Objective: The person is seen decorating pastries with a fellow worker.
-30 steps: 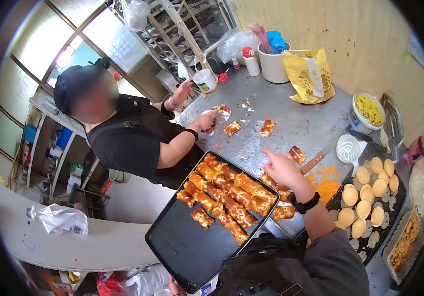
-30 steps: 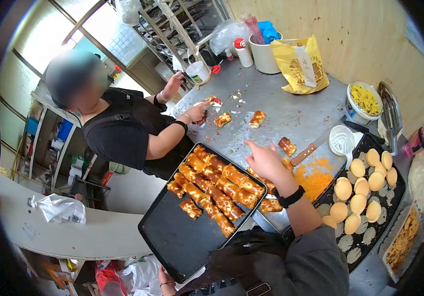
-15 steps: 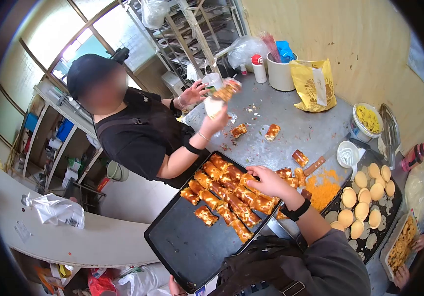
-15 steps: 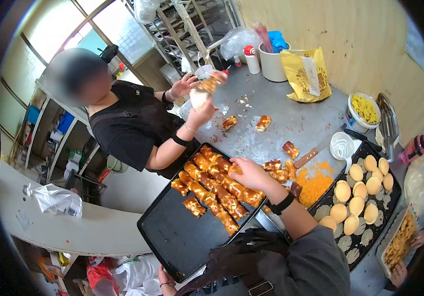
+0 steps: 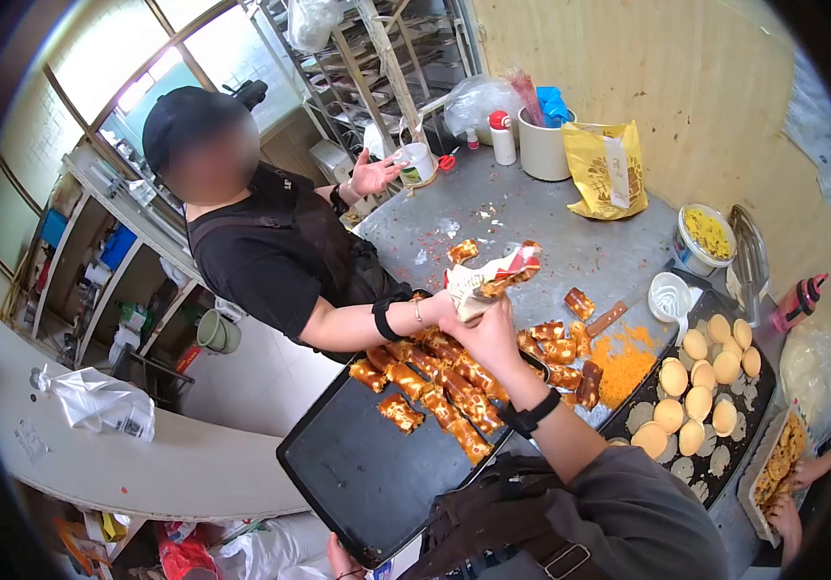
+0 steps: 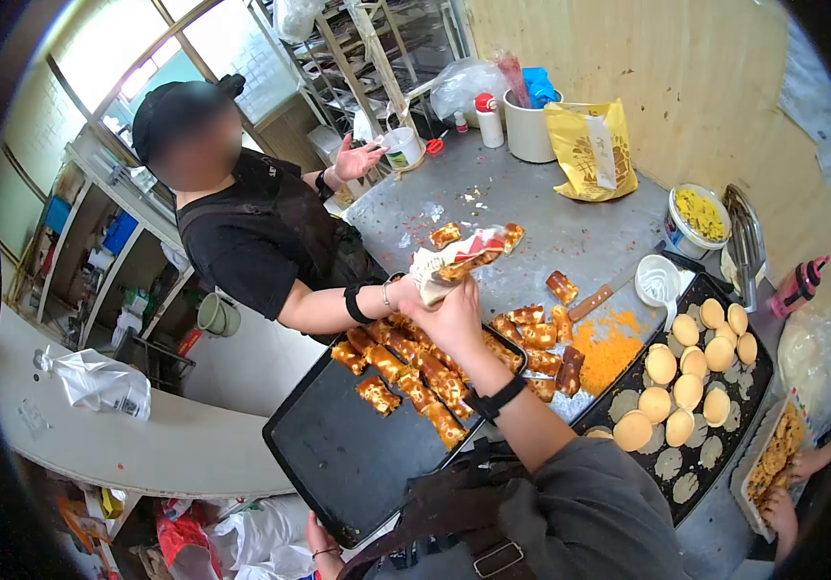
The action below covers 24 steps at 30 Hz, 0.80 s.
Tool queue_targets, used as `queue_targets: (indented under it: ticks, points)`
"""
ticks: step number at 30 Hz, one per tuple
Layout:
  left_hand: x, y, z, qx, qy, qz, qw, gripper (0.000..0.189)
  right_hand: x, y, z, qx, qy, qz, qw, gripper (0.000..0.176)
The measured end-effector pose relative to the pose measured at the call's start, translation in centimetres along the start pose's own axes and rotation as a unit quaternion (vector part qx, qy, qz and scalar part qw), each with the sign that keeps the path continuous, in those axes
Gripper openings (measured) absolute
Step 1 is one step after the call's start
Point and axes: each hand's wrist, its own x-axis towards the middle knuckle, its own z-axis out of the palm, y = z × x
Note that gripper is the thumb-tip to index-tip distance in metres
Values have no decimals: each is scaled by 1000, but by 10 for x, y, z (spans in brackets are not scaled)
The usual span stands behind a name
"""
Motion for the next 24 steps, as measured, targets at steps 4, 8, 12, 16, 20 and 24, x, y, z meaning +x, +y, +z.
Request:
queue_targets:
  ticks: [4,8,12,16,20,24]
  points:
    - [13,-8,-14,-22,-16,-20,999,50,14,-2,-2,-12,119,18,993,68]
    - [-1,-6,-4,-3,15,39,999,50,33,17,-12,283,75,-39,955,58]
    - [-5,3,6,-5,-3,33,999,46,64,-17,-59,429,33,-49,901,58]
    - [-7,3,6,-8,-24,10,1000,45,81,-36,-122,551,-5,-63,832,55]
    - [-3,2,2,-21,-58,-54,997,55,66,-8,-176,600,-28,-35,799,33]
    - [-37,20,26,53,-23,-25,998,50,43,15,-218,597,-20,8,802,27]
